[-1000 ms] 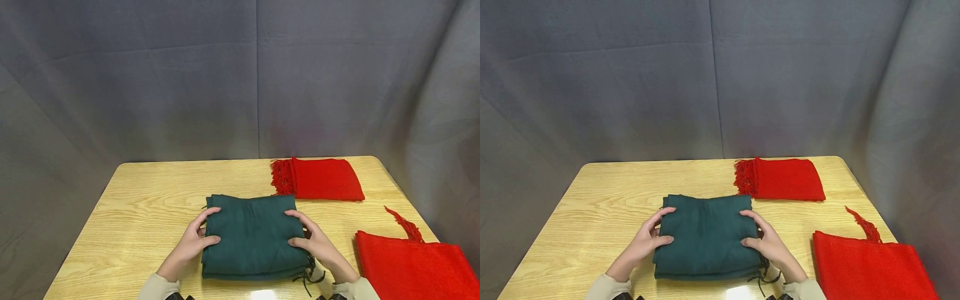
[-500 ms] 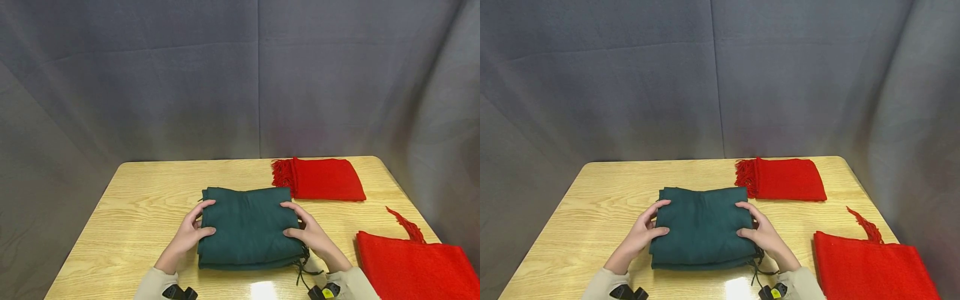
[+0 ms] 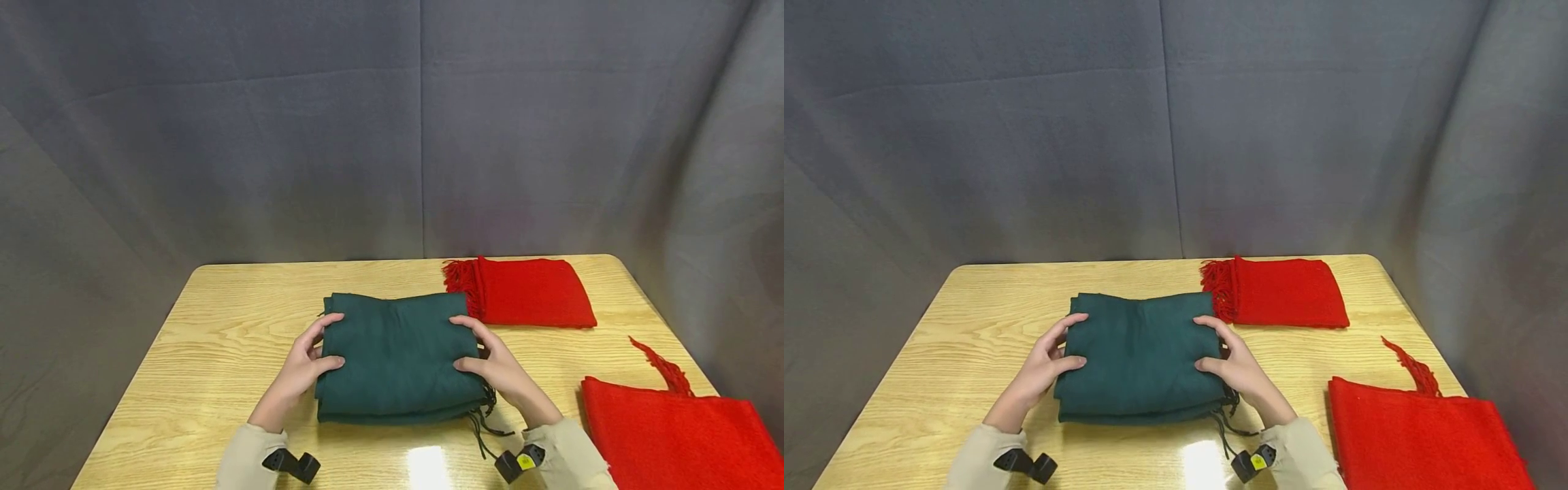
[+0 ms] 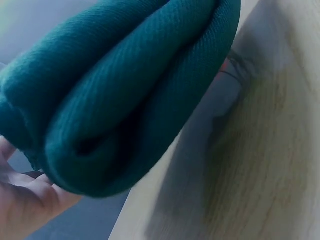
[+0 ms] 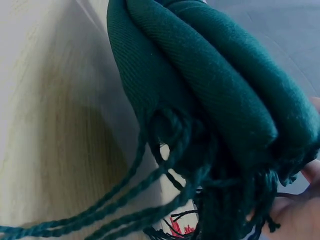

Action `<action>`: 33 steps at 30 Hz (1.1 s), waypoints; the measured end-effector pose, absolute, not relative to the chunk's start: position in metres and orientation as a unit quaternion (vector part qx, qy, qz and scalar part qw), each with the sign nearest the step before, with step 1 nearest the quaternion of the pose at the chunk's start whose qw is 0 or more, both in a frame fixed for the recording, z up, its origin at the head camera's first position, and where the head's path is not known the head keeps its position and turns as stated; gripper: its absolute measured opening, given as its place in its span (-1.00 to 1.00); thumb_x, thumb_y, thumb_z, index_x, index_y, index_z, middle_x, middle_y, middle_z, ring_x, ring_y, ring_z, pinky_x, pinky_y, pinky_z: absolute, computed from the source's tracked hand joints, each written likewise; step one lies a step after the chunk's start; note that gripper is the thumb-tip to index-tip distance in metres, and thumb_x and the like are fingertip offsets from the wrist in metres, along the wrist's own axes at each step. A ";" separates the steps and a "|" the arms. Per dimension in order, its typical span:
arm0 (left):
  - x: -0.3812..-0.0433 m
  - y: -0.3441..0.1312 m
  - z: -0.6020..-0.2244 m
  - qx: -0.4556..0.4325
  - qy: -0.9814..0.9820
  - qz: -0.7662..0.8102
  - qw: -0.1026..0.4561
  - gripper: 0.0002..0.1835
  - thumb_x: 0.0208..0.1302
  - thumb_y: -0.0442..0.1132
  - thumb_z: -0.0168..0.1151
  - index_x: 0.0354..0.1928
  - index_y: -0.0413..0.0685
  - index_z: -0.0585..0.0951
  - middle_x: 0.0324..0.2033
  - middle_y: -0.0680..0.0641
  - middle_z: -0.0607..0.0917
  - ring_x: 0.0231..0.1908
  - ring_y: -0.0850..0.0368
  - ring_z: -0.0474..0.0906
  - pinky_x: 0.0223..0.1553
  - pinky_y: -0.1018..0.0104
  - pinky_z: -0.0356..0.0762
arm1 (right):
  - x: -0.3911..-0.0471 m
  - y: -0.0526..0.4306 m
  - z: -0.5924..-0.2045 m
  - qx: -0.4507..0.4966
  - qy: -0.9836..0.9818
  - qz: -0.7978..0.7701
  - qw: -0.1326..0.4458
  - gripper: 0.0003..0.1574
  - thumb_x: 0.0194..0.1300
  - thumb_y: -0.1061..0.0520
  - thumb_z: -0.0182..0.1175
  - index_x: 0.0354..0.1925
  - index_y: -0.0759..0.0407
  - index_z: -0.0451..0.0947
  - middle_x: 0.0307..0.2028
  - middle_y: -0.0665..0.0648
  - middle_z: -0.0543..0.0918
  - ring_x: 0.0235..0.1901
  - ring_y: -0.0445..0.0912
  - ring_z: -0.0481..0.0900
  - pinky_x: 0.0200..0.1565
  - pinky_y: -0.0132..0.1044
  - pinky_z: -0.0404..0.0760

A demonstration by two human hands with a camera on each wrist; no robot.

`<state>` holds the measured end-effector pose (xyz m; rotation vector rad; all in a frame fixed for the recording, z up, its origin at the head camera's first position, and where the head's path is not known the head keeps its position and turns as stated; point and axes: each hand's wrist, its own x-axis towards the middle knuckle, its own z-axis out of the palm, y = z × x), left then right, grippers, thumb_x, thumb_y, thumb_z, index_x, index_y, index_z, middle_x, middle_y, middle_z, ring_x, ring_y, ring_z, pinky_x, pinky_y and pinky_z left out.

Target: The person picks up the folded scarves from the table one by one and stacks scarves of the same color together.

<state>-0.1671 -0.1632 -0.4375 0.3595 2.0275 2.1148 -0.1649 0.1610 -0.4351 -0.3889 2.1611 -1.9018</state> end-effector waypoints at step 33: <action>-0.208 -0.167 -0.431 0.069 0.707 0.703 0.049 -0.32 0.00 -0.56 0.10 0.24 0.00 0.34 -0.02 -0.20 0.37 -0.14 0.01 0.53 -0.22 0.17 0.53 | -0.210 0.143 -0.430 -0.108 0.757 -0.639 0.081 -0.25 0.03 0.40 0.14 0.21 0.04 0.29 0.03 0.29 0.37 0.00 0.12 0.34 -0.11 -0.15 0.44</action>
